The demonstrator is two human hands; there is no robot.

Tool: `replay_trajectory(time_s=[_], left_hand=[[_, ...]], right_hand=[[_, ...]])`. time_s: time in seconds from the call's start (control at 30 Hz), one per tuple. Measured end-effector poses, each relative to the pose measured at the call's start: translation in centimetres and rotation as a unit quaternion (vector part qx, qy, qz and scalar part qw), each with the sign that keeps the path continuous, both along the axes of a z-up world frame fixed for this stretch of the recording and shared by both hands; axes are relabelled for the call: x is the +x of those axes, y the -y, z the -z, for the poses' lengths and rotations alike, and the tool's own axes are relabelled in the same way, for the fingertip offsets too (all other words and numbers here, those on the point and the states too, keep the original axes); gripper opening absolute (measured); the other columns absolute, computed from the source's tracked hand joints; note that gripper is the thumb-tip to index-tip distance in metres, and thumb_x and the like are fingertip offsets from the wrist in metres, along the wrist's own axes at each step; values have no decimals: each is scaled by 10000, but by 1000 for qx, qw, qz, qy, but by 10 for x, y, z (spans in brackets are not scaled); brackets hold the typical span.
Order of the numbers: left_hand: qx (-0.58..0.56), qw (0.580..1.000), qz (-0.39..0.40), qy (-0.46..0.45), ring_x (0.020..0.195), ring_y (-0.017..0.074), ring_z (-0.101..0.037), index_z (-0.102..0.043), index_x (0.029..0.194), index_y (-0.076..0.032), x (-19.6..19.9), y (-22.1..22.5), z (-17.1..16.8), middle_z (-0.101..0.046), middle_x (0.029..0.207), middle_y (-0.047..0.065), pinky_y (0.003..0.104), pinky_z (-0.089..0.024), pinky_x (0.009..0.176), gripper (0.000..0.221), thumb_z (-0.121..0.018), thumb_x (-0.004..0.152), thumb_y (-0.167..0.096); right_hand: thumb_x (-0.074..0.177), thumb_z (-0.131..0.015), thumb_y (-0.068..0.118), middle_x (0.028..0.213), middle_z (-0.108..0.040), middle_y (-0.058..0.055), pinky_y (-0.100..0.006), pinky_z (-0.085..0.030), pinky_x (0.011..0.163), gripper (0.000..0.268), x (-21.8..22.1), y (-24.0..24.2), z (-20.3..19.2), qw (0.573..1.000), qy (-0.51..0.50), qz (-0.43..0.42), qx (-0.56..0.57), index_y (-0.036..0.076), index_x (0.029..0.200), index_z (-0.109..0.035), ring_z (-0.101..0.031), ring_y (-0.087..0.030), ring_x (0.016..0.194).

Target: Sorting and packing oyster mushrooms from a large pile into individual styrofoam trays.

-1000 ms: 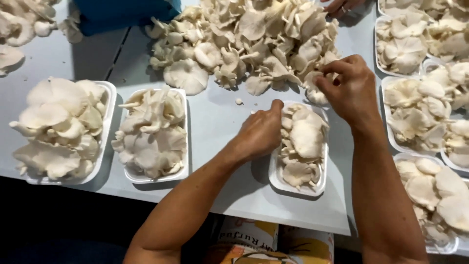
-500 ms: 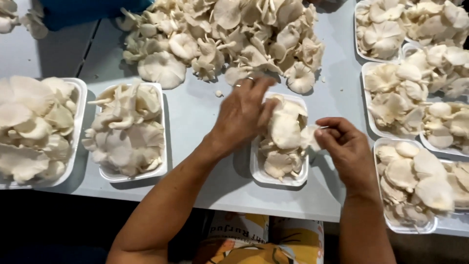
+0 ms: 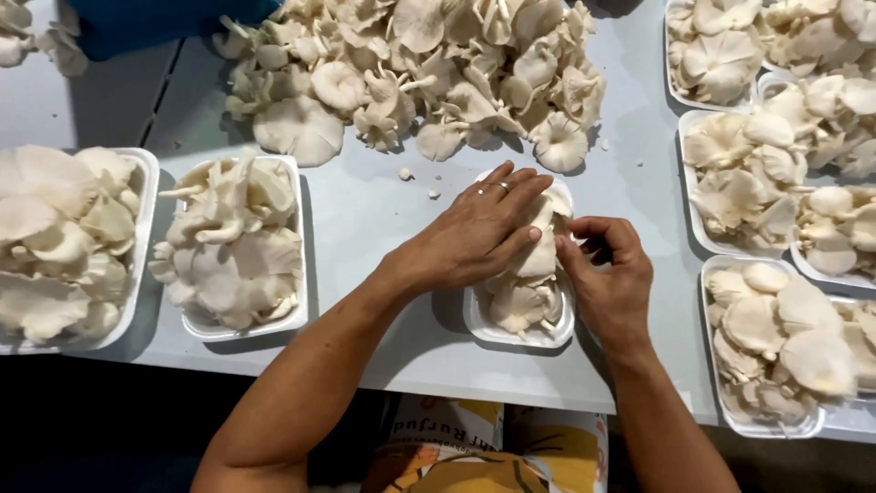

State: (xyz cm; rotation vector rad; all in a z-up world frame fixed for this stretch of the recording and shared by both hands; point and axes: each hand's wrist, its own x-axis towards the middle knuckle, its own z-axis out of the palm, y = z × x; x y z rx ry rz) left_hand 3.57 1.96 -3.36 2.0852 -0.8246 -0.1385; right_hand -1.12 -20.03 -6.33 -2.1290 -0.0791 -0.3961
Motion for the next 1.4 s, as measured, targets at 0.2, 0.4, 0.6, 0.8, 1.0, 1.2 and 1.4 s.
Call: replay_trajectory(time_s=[0.2, 0.4, 0.6, 0.8, 1.0, 1.2, 1.4], left_hand=[[-15, 1000, -4, -10, 1469, 587, -290, -336, 1580, -77, 2, -2, 3, -402, 1538, 352, 766, -250, 1134, 592, -441, 1070, -361], [-72, 996, -57, 15, 1331, 564, -506, -430, 1528, -106, 6, -1, 6, -534, 1379, 340, 713, -441, 1046, 518, -390, 1089, -377], [-128, 975, -142, 114, 1121, 477, -670, -551, 1393, -63, 18, -3, 25, -649, 1187, 242, 564, -541, 942, 400, -416, 1102, -302], [-87, 973, -199, 80, 1063, 371, -635, -582, 1307, -62, 15, 1, 16, -683, 1168, 201, 491, -504, 901, 356, -469, 1043, -271], [-97, 970, -202, 92, 914, 376, -644, -579, 1289, -65, 14, 1, 14, -675, 1003, 209, 510, -513, 803, 348, -435, 1052, -275], [-90, 973, -201, 73, 995, 380, -649, -576, 1310, -53, 10, 4, 14, -672, 1093, 199, 517, -520, 816, 374, -435, 1045, -276], [-131, 974, -109, 150, 1215, 403, -575, -544, 1312, -20, 5, 9, 12, -652, 1214, 184, 519, -483, 1018, 442, -378, 1088, -363]], right_hand=[[1015, -769, 152, 888, -678, -116, -318, -516, 748, 134, -1, 4, -9, 999, -2, -28, -24, 20, 1007, -784, -629, -199, 782], [1073, -736, 130, 954, -686, -199, -402, -536, 710, 122, 20, 27, -34, 991, 43, -32, -121, 33, 1135, -776, -673, -330, 830], [1016, -746, -26, 1052, -636, -216, -378, -596, 676, 188, 126, 25, -26, 966, 190, -65, -165, -29, 1205, -747, -701, -396, 882], [937, -770, 457, 1048, -673, -174, -515, -463, 763, 437, 177, -9, -16, 901, 171, 61, -393, 65, 1129, -767, -581, -362, 953], [1047, -766, 256, 958, -747, -79, -477, -427, 801, 146, 194, 4, -16, 929, 151, 57, -333, 133, 990, -820, -576, -287, 918], [1151, -798, 85, 930, -717, -88, -250, -594, 706, 113, 149, 22, -60, 986, 130, -43, -93, -5, 1098, -756, -654, -149, 812], [1157, -667, 184, 995, -681, -58, -272, -603, 815, 163, 82, 34, -71, 997, 65, -10, 37, 26, 1195, -683, -651, -135, 902]])
